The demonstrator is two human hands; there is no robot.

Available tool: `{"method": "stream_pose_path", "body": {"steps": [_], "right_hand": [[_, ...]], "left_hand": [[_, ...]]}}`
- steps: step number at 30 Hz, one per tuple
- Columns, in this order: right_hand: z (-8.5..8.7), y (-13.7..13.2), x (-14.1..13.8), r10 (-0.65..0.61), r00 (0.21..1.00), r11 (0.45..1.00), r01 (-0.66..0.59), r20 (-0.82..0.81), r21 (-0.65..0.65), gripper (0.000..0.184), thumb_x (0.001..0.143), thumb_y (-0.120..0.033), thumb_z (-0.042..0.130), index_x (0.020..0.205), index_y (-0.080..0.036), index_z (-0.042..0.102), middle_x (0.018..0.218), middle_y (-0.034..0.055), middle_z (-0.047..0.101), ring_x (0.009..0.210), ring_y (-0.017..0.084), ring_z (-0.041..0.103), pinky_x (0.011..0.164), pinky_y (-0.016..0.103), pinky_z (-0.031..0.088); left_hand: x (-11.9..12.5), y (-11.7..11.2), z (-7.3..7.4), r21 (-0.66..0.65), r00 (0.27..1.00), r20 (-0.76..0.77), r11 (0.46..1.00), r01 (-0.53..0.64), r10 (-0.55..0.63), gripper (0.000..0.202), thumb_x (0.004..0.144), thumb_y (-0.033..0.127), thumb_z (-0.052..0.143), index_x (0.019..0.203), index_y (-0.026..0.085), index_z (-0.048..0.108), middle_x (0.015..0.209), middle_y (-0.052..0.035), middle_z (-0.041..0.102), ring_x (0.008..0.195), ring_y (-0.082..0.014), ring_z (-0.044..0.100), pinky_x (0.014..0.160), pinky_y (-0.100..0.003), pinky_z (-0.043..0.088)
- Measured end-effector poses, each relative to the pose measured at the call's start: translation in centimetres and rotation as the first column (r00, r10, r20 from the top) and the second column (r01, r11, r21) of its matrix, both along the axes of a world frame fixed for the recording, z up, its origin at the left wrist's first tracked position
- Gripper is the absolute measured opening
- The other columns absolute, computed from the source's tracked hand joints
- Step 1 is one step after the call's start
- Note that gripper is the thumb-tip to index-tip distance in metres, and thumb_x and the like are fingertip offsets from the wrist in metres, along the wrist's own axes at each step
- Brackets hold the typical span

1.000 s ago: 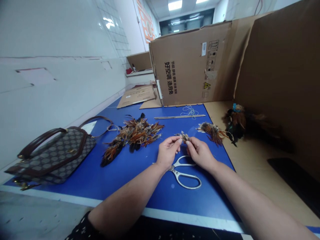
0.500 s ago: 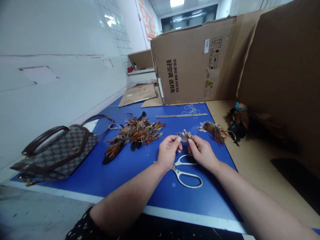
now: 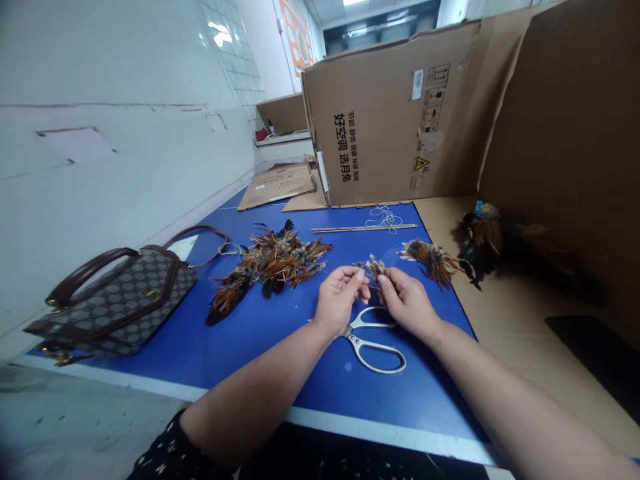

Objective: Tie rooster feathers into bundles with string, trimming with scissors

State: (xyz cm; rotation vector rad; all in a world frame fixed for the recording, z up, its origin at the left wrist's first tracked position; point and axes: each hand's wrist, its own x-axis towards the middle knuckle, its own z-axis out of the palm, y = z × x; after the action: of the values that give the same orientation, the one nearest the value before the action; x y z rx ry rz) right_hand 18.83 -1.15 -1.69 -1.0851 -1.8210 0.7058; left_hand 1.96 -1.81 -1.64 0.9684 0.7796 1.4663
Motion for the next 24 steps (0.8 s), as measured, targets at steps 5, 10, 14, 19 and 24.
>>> {"method": "stream_pose_path", "body": {"steps": [5,10,14,19,24], "right_hand": [[0.39,-0.29,-0.17,0.020,0.999,0.999,-0.021,0.039,0.026,0.039,0.106,-0.050,0.048,0.078,-0.024,0.052,0.063,-0.0005,0.058,0.057,0.015,0.051,0.058,0.030,0.042],[0.53,-0.47,-0.26,0.047,0.997,0.998,-0.049,0.061,0.035,0.038,0.106,-0.051,0.047,0.080,-0.024,0.054,0.064,0.0000,0.059,0.057,0.015,0.051,0.059,0.030,0.042],[0.25,-0.40,-0.17,0.050,0.998,0.998,-0.052,0.048,0.029,0.037,0.107,-0.051,0.048,0.083,-0.023,0.056,0.065,0.0003,0.059,0.058,0.015,0.052,0.059,0.029,0.043],[0.28,-0.43,-0.17,0.083,0.996,0.996,-0.084,-0.013,-0.023,0.036,0.108,-0.049,0.048,0.086,-0.021,0.058,0.065,-0.0006,0.058,0.058,0.013,0.051,0.057,0.027,0.042],[0.35,-0.53,-0.28,0.093,0.995,0.994,-0.095,-0.034,-0.061,0.038,0.107,-0.050,0.048,0.083,-0.021,0.055,0.065,-0.0013,0.056,0.057,0.013,0.049,0.057,0.027,0.040]], "left_hand": [[-0.01,0.07,0.03,-0.020,1.000,-0.014,1.000,-0.010,0.009,0.039,0.081,0.047,0.082,0.100,0.015,0.069,0.082,-0.0045,0.071,0.060,-0.0109,0.062,0.059,-0.027,0.051],[-0.08,0.20,-0.09,-0.012,1.000,0.025,1.000,0.015,-0.015,0.039,0.080,0.044,0.083,0.102,0.014,0.070,0.083,-0.0048,0.071,0.060,-0.0108,0.063,0.057,-0.026,0.051],[-0.10,0.16,-0.06,0.003,1.000,0.001,1.000,0.030,-0.030,0.042,0.080,0.045,0.084,0.104,0.013,0.073,0.083,-0.0053,0.072,0.060,-0.0100,0.063,0.057,-0.025,0.052],[-0.15,0.07,-0.04,0.033,0.999,-0.036,0.999,0.032,-0.031,0.044,0.079,0.045,0.084,0.109,0.013,0.076,0.083,-0.0056,0.072,0.060,-0.0102,0.064,0.057,-0.025,0.053],[-0.13,-0.03,-0.31,0.093,0.995,-0.090,0.995,0.046,-0.038,0.042,0.082,0.043,0.083,0.111,0.014,0.076,0.081,-0.0041,0.071,0.061,-0.0102,0.064,0.058,-0.024,0.055]]}}
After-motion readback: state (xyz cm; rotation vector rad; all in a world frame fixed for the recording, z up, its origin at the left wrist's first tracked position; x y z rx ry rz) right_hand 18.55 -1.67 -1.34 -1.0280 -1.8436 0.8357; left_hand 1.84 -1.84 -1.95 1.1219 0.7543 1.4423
